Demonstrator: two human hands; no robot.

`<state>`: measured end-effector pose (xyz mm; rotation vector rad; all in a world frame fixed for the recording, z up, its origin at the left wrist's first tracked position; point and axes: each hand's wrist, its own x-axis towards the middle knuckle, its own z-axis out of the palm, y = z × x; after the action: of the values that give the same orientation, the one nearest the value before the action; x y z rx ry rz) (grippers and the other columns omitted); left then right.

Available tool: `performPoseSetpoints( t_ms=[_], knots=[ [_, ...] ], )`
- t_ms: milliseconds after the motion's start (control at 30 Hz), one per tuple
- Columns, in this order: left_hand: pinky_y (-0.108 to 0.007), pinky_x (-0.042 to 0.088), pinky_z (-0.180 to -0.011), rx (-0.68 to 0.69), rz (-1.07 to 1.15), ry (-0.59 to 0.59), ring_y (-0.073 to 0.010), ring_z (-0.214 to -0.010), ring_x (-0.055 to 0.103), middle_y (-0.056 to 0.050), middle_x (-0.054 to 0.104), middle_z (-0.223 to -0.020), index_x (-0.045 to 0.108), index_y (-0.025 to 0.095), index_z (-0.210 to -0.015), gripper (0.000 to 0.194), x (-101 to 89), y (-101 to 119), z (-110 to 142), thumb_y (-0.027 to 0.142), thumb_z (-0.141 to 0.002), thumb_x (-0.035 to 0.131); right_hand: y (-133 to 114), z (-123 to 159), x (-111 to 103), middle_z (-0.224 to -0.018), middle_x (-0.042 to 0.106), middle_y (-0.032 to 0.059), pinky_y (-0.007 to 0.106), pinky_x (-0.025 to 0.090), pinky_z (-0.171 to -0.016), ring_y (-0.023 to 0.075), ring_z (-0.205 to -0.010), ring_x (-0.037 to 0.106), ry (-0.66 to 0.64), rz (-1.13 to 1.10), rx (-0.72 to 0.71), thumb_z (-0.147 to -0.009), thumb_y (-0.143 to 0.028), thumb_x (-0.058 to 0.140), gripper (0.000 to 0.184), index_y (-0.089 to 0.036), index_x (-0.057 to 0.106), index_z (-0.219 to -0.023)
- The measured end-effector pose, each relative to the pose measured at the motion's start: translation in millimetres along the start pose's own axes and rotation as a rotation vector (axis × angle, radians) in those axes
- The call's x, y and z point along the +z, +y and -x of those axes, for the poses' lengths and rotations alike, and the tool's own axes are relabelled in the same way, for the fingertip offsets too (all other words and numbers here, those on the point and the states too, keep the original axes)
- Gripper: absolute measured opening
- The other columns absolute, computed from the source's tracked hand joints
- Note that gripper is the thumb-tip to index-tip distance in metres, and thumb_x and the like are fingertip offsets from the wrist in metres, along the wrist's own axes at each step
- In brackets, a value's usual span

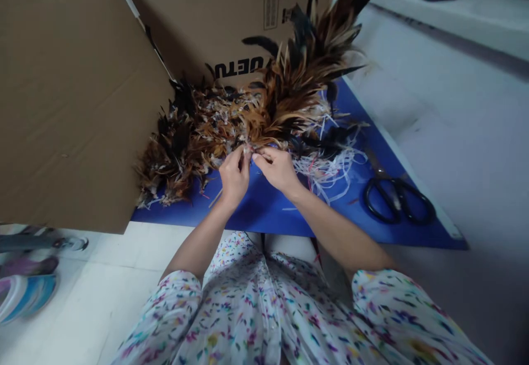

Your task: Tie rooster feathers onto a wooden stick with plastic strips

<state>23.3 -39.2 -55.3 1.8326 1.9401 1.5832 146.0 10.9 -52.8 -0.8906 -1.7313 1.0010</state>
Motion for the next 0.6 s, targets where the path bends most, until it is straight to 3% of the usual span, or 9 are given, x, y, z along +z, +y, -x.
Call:
performPoseSetpoints(
  t_ms=[133,267,367,467,600],
  knots=[
    [-0.036,0.049,-0.097,0.062,-0.023,0.014,-0.0218,-0.105,0.065,-0.012,0.072,-0.111,0.065,0.018,-0.114,0.024,4.5,-2,3,0.023,-0.094,0.052,8,-7,8,-0.065,0.056,0.0008,0.027,0.043,-0.062,0.0133,-0.064,0.051,0.049,-0.128,0.014,-0.083,-0.053,0.061,0.039,-0.019,0.059,-0.067],
    [-0.037,0.050,-0.096,0.063,0.019,-0.015,-0.0233,-0.108,0.064,-0.011,0.070,-0.110,0.063,0.018,-0.113,0.027,0.2,0,5,0.021,-0.086,0.060,11,-10,12,-0.066,0.060,0.0020,0.028,0.046,-0.063,0.0137,-0.065,0.053,0.058,-0.234,0.083,-0.077,-0.055,0.067,0.039,-0.018,0.060,-0.067],
    [-0.031,0.055,-0.075,-0.130,0.243,-0.132,-0.0192,-0.088,0.067,-0.008,0.069,-0.100,0.060,0.019,-0.113,0.028,-6.8,1,0,0.035,-0.089,0.058,7,-10,11,-0.060,0.057,0.0008,0.026,0.042,-0.058,0.0119,-0.060,0.050,0.032,-0.276,0.114,-0.075,-0.056,0.068,0.042,-0.018,0.058,-0.061],
    [-0.024,0.046,-0.050,-0.339,0.524,-0.299,-0.0127,-0.061,0.061,-0.004,0.066,-0.087,0.056,0.021,-0.114,0.039,-12.0,-2,-8,0.052,-0.091,0.053,3,-9,7,-0.058,0.056,-0.0001,0.026,0.041,-0.056,0.0110,-0.058,0.049,-0.022,-0.319,0.120,-0.075,-0.056,0.068,0.042,-0.017,0.061,-0.064],
    [-0.022,0.030,-0.041,-0.373,0.663,-0.490,-0.0073,-0.048,0.046,-0.001,0.059,-0.071,0.057,0.020,-0.094,0.048,-12.7,-8,-17,0.067,-0.084,0.058,4,-10,0,-0.061,0.058,0.0006,0.026,0.041,-0.060,0.0114,-0.061,0.051,-0.133,-0.292,0.077,-0.076,-0.061,0.067,0.047,-0.016,0.060,-0.064]
  ],
)
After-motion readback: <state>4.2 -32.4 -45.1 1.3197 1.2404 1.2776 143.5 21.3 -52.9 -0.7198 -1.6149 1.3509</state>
